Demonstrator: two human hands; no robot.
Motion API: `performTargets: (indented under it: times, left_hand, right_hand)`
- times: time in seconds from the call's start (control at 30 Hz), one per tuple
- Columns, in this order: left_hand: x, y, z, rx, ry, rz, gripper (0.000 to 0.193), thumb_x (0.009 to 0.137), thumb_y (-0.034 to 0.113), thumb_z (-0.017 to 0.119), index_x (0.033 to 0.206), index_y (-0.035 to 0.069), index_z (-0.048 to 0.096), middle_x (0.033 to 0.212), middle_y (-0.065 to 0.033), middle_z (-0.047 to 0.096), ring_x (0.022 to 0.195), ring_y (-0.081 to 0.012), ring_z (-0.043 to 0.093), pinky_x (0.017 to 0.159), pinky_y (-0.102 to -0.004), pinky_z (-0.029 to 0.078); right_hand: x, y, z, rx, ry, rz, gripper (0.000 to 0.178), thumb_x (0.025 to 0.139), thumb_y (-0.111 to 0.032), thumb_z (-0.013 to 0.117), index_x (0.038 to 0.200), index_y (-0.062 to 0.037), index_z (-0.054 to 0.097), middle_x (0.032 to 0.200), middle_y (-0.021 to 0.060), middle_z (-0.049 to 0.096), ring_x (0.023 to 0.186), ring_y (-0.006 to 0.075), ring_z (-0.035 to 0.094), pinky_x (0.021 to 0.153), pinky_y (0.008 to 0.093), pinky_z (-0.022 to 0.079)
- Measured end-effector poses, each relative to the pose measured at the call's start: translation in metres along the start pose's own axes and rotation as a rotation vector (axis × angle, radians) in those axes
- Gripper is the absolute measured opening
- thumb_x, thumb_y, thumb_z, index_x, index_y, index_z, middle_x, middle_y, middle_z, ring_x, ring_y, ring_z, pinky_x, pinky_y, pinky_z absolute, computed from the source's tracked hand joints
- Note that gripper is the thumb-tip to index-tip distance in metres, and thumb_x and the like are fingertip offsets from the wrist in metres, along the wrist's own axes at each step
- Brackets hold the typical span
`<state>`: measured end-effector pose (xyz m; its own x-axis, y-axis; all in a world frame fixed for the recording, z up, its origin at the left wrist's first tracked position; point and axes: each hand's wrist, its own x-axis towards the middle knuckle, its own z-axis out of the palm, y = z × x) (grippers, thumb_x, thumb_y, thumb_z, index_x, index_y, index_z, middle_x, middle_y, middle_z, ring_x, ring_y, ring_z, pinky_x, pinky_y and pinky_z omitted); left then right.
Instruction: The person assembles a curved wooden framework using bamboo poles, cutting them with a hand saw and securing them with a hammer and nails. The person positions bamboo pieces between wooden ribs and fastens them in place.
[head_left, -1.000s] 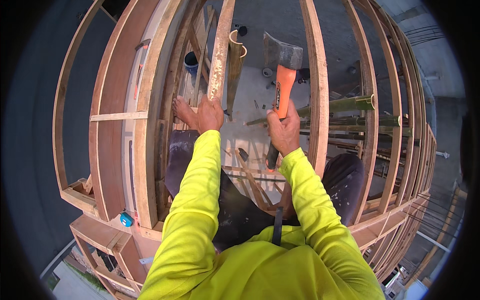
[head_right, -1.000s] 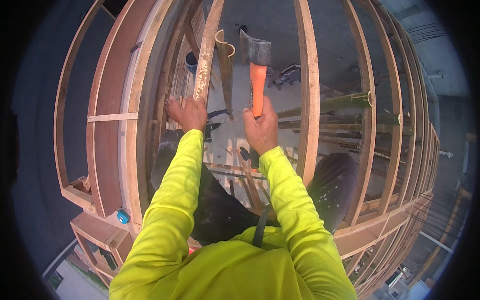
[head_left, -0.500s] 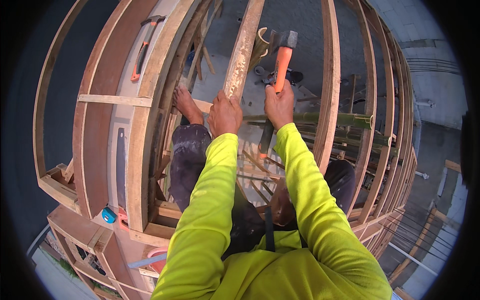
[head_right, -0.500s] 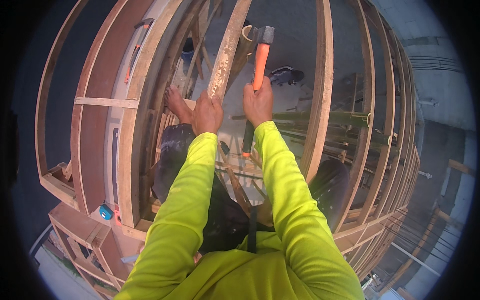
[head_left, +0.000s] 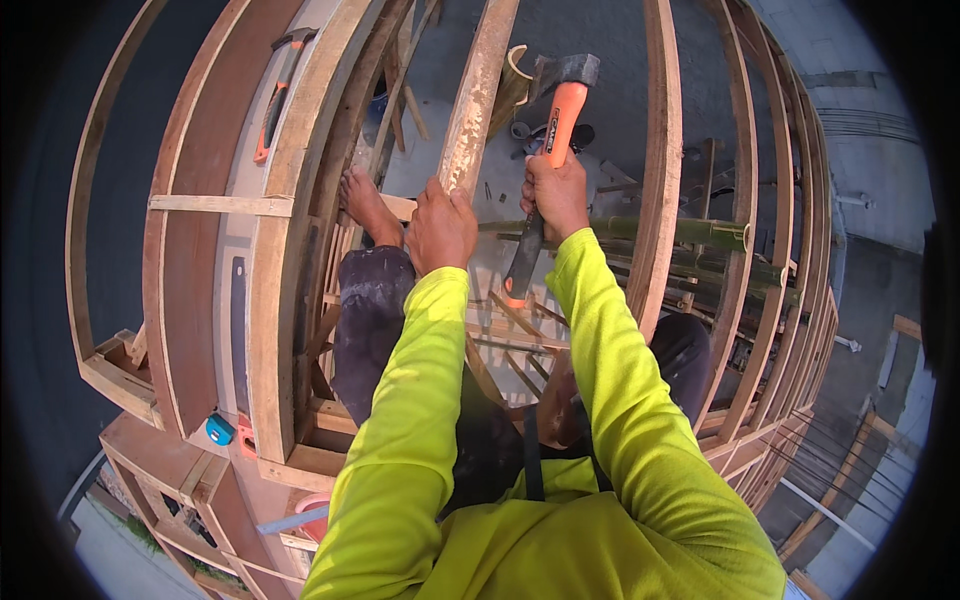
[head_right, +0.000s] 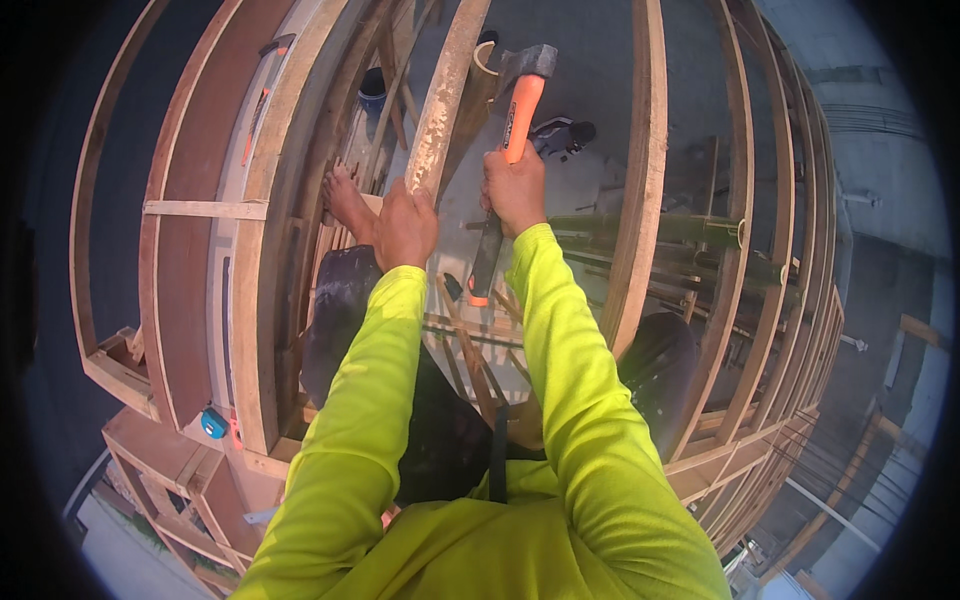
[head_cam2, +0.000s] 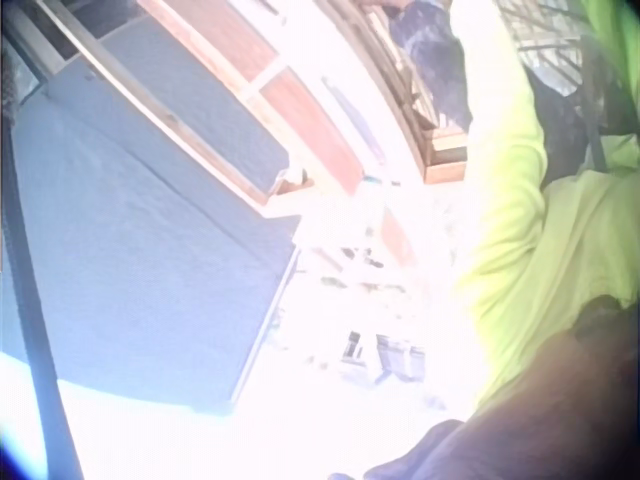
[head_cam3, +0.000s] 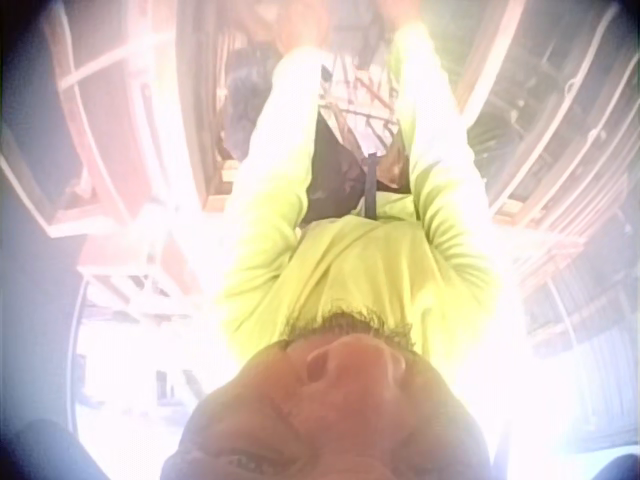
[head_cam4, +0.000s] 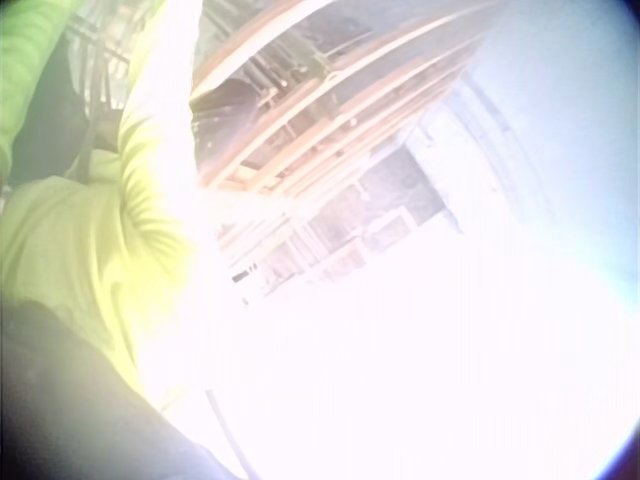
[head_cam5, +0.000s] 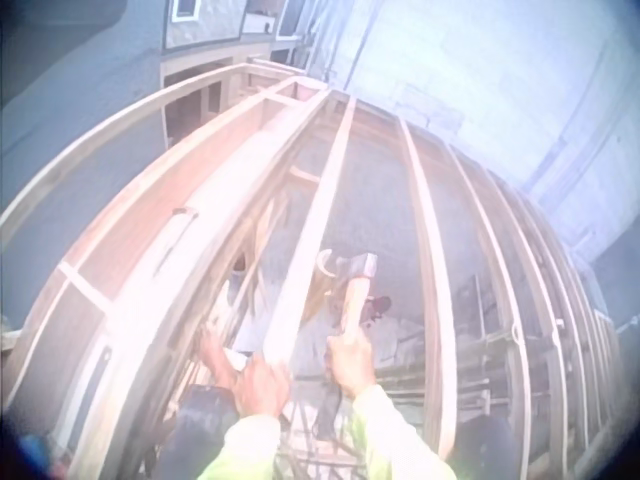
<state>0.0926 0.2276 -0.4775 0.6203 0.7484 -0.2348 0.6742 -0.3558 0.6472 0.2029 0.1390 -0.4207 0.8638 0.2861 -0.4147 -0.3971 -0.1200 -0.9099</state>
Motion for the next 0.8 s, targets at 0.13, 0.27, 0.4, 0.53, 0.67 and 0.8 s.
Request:
performTargets:
  times: [0.13, 0.27, 0.4, 0.53, 0.67, 0.8]
  left_hand:
    - [-0.001, 0.005, -0.003, 0.008, -0.007, 0.02, 0.042, 0.095, 0.031, 0.05, 0.125, 0.001, 0.053, 0.116, -0.0237, 0.063, 0.104, -0.0433, 0.062, 0.086, -0.053, 0.048]
    - [0.003, 0.001, 0.002, 0.028, -0.003, 0.019, 0.045, 0.095, 0.032, 0.05, 0.127, 0.0, 0.052, 0.117, -0.0241, 0.063, 0.104, -0.0434, 0.062, 0.087, -0.0533, 0.048]
    - [0.003, 0.006, -0.003, 0.008, 0.002, 0.024, 0.045, 0.095, 0.032, 0.049, 0.128, 0.0, 0.051, 0.118, -0.0248, 0.062, 0.105, -0.0439, 0.062, 0.087, -0.0539, 0.048]
    - [0.003, 0.004, 0.0, 0.007, -0.027, 0.01, 0.045, 0.096, 0.031, 0.049, 0.128, 0.0, 0.051, 0.118, -0.025, 0.062, 0.104, -0.0436, 0.062, 0.087, -0.0538, 0.048]
    - [0.002, 0.002, -0.004, 0.038, -0.059, -0.015, 0.046, 0.096, 0.032, 0.049, 0.128, 0.0, 0.051, 0.118, -0.0247, 0.062, 0.104, -0.0432, 0.062, 0.087, -0.0532, 0.048]
    - [-0.005, 0.001, -0.003, 0.031, -0.057, -0.02, 0.046, 0.096, 0.032, 0.049, 0.129, -0.001, 0.051, 0.119, -0.0247, 0.062, 0.104, -0.0429, 0.062, 0.087, -0.0529, 0.049]
  right_hand:
    - [-0.008, -0.017, -0.014, 0.179, -0.007, 0.053, 0.012, 0.09, -0.005, 0.056, 0.094, -0.0094, 0.045, 0.067, 0.0005, 0.044, 0.049, 0.0093, 0.042, 0.041, 0.0284, 0.038]
    - [-0.03, -0.014, -0.007, 0.046, 0.078, -0.239, 0.01, 0.089, -0.004, 0.055, 0.093, -0.0079, 0.047, 0.067, -0.0002, 0.046, 0.049, 0.0092, 0.044, 0.043, 0.0267, 0.039]
    - [0.0, 0.002, -0.015, -0.236, 0.103, -0.358, 0.011, 0.084, -0.007, 0.057, 0.093, 0.0, 0.054, 0.073, 0.0063, 0.055, 0.063, 0.0143, 0.051, 0.061, 0.0305, 0.045]
    - [0.013, 0.022, -0.016, -0.318, 0.052, -0.353, 0.01, 0.088, -0.006, 0.055, 0.094, -0.007, 0.046, 0.061, -0.0005, 0.046, 0.041, 0.0091, 0.044, 0.037, 0.0267, 0.037]
    - [0.007, 0.018, -0.007, -0.342, 0.137, -0.405, 0.012, 0.084, -0.008, 0.057, 0.092, -0.0013, 0.051, 0.07, 0.0075, 0.052, 0.059, 0.0159, 0.05, 0.057, 0.0321, 0.043]
    - [0.009, 0.023, -0.007, -0.34, 0.172, -0.368, 0.015, 0.081, -0.009, 0.058, 0.091, 0.0015, 0.053, 0.072, 0.0118, 0.054, 0.069, 0.0209, 0.055, 0.068, 0.0361, 0.047]
